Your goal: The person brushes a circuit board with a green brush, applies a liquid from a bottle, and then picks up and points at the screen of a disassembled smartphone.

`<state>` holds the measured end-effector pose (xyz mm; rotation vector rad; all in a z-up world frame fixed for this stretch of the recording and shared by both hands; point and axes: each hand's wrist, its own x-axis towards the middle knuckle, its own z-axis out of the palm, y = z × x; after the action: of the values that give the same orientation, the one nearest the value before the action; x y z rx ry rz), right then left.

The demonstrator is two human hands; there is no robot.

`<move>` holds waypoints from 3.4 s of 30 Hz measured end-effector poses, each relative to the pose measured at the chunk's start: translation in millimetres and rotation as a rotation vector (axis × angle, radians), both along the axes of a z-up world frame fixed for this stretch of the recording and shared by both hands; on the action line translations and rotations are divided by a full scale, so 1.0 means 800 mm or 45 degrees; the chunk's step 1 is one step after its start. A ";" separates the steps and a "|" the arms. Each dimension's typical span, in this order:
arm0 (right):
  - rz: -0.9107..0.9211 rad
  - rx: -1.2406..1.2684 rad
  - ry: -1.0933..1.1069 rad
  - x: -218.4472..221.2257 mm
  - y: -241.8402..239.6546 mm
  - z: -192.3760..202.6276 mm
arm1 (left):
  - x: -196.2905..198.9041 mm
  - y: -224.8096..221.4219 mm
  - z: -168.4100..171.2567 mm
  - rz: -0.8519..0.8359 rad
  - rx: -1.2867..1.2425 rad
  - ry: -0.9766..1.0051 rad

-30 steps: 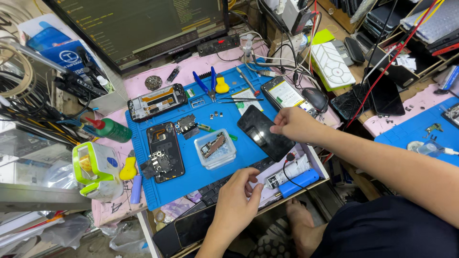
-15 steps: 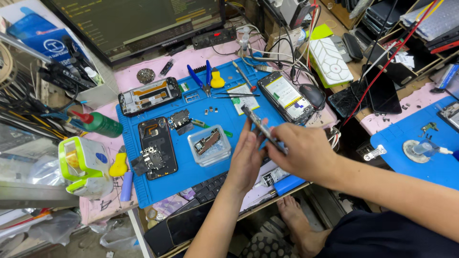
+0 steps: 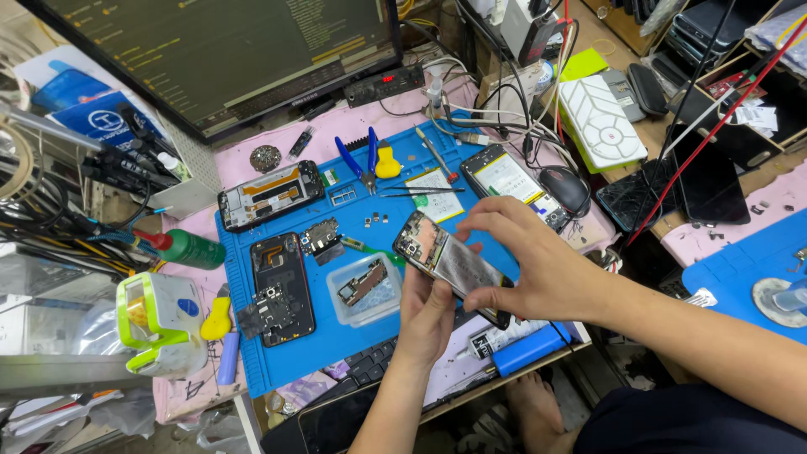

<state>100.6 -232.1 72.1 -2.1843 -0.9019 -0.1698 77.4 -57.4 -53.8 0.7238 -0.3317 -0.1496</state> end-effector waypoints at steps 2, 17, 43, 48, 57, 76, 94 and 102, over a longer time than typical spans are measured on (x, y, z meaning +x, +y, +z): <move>-0.035 -0.033 0.319 0.004 -0.004 0.009 | 0.003 -0.010 0.004 0.122 0.107 0.059; 0.514 1.214 1.804 0.024 -0.069 -0.095 | 0.043 -0.036 -0.006 -0.001 -0.164 0.345; -0.070 0.496 1.274 0.067 -0.090 -0.117 | 0.062 -0.046 -0.038 0.340 0.062 0.330; 0.024 0.501 1.268 0.070 -0.088 -0.121 | 0.062 -0.039 -0.038 0.278 0.056 0.329; 0.053 0.484 1.210 0.068 -0.081 -0.113 | 0.061 -0.036 -0.039 0.276 0.063 0.338; 0.050 0.618 1.341 0.070 -0.079 -0.133 | 0.059 -0.033 -0.039 0.265 0.074 0.330; 0.050 0.649 1.411 0.066 -0.075 -0.127 | 0.059 -0.031 -0.044 0.240 0.045 0.331; 0.037 0.601 1.391 0.067 -0.075 -0.121 | 0.061 -0.030 -0.041 0.234 0.040 0.351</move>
<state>153.9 -292.0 -24.4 -1.4629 -0.2135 0.6974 125.9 -81.5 -86.9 0.7506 0.0003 -0.0791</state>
